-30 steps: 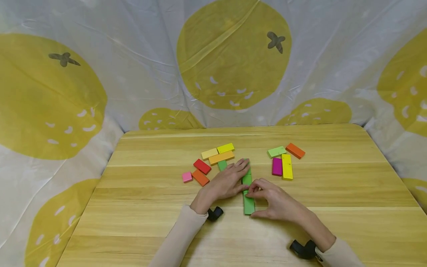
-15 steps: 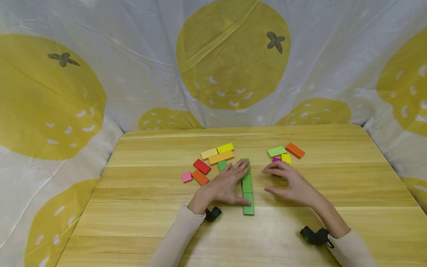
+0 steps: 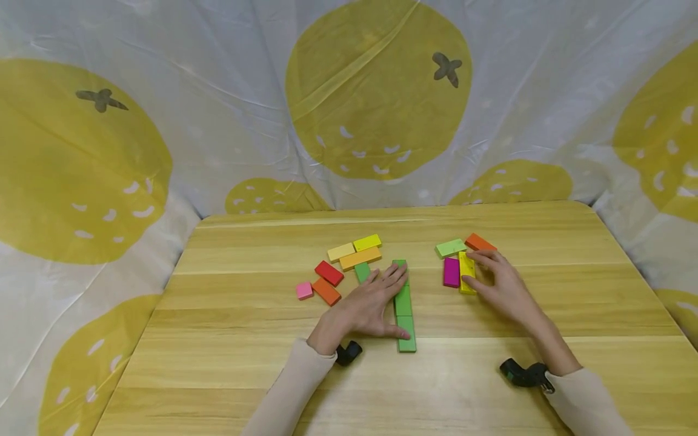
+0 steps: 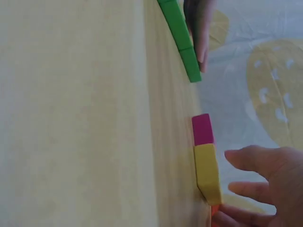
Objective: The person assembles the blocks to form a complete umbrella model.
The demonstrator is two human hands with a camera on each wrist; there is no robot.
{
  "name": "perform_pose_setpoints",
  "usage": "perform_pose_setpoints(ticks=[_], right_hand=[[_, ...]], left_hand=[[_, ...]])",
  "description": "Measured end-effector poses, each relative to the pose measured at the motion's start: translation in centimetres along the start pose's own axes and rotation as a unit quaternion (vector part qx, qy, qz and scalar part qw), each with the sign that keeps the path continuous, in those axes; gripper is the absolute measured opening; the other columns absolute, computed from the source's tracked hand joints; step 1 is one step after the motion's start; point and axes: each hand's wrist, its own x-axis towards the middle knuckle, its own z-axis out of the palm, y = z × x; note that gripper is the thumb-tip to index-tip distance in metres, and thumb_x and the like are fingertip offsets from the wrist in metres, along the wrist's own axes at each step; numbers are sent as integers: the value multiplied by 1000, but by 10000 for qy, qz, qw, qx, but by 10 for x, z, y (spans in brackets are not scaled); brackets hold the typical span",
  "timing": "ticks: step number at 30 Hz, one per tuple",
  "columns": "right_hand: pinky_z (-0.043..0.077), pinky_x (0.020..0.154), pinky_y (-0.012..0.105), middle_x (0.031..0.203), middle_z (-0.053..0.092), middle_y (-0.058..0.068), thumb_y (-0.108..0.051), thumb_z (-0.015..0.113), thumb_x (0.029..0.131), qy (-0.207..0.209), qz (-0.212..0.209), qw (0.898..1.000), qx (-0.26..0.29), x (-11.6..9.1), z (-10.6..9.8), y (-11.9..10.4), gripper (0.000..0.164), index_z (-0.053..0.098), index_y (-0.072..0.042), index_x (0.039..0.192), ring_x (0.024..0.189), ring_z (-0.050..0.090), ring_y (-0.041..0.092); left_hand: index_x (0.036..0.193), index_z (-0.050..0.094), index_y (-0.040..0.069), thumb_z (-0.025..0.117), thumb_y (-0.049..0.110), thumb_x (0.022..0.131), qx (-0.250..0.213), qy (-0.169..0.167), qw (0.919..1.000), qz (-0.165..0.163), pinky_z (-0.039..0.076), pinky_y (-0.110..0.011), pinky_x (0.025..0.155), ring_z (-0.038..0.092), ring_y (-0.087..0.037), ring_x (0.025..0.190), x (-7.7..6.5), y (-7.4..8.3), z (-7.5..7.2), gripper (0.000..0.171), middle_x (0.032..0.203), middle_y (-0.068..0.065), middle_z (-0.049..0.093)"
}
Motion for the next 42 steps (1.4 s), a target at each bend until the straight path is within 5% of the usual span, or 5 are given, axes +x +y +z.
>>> perform_pose_setpoints(ticks=[13,18,24,34,42], right_hand=[[47,104,65,138,56,31,-4,71,90,-134,393,9990,-155,-1,0,-1,52,58,11,138,124,57,49],[52,95,63,128,61,32,-3,70,87,-47,490,9981,-371,-1,-6,-1,51,60,12,135,111,64,48],[50,77,44,111,66,29,-6,77,87,243,444,9962,-709,-2,-4,0,43,67,13,125,93,64,38],[47,75,30,107,67,24,-1,79,88,893,-231,9947,-459,5,-3,-6,35,72,7,121,90,62,34],[47,75,29,109,67,17,1,78,89,334,-1177,9924,96,26,9,-21,37,72,5,125,95,61,29]], left_hand=[[167,13,7,71,67,87,-1,-92,9999,-87,6,-52,132,1,-23,164,-6,5,5,116,176,-5,2],[167,13,8,72,67,86,-16,-86,9999,-105,5,-55,132,1,-22,164,-9,6,5,116,177,-4,2],[167,11,8,72,66,87,-57,-117,9998,-117,4,-57,131,0,-22,164,-10,6,5,116,176,-4,1],[167,9,8,70,68,88,-12,-132,9999,-83,2,-57,131,-2,-21,164,-16,9,6,117,176,-4,-2],[167,10,9,70,69,87,-22,-150,9999,-52,4,-59,131,0,-20,164,-19,13,8,116,176,-4,-1]])
